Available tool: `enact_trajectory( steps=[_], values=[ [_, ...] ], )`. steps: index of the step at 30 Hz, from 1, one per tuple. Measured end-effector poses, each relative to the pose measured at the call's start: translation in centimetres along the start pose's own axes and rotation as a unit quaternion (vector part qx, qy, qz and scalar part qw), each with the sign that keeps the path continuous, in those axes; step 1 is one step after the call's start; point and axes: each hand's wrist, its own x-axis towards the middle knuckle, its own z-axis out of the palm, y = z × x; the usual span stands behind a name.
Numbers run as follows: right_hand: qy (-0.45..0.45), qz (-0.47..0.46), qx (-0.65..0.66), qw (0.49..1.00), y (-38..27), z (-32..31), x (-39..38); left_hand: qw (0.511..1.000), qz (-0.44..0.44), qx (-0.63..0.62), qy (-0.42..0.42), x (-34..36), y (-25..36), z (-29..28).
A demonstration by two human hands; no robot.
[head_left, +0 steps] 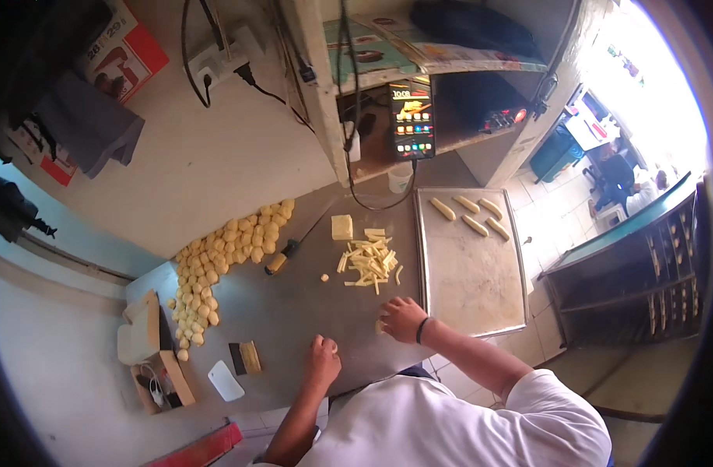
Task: The person prepares bread rolls by cutting pieces of dough with a scraper, flattening them by hand, placing cheese strips inside, and rolling them into shapes on a metal tray. The person then carries the tray of prepared rolls and places it onto a cooling rack in a bakery production area.
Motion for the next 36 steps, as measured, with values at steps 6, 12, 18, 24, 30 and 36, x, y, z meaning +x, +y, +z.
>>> enact_trajectory(
  steps=[6,12,18,24,30,36],
  values=[
    [0.201,0.052,0.084,0.975,5.1,-13.8,4.2,0.996,-0.042,-0.001,0.083,-3.4,2.5,0.0],
    [0.349,0.117,-0.113,0.923,7.6,-21.7,8.5,0.992,-0.010,0.047,0.113,-5.3,5.5,0.2],
    [0.337,0.158,-0.148,0.916,8.2,-22.1,10.1,0.989,-0.007,0.021,0.146,-7.6,5.0,0.5],
    [0.376,0.145,-0.146,0.904,5.8,-21.3,9.4,0.987,-0.013,-0.051,0.151,-8.3,3.5,-1.5],
    [0.114,-0.032,-0.201,0.972,4.8,-4.5,0.1,0.989,-0.016,-0.025,0.145,-5.4,3.7,-1.8],
    [-0.009,0.002,0.054,0.998,-0.2,5.5,-4.2,0.990,-0.045,0.040,0.131,-1.4,2.3,1.1]
  ],
)
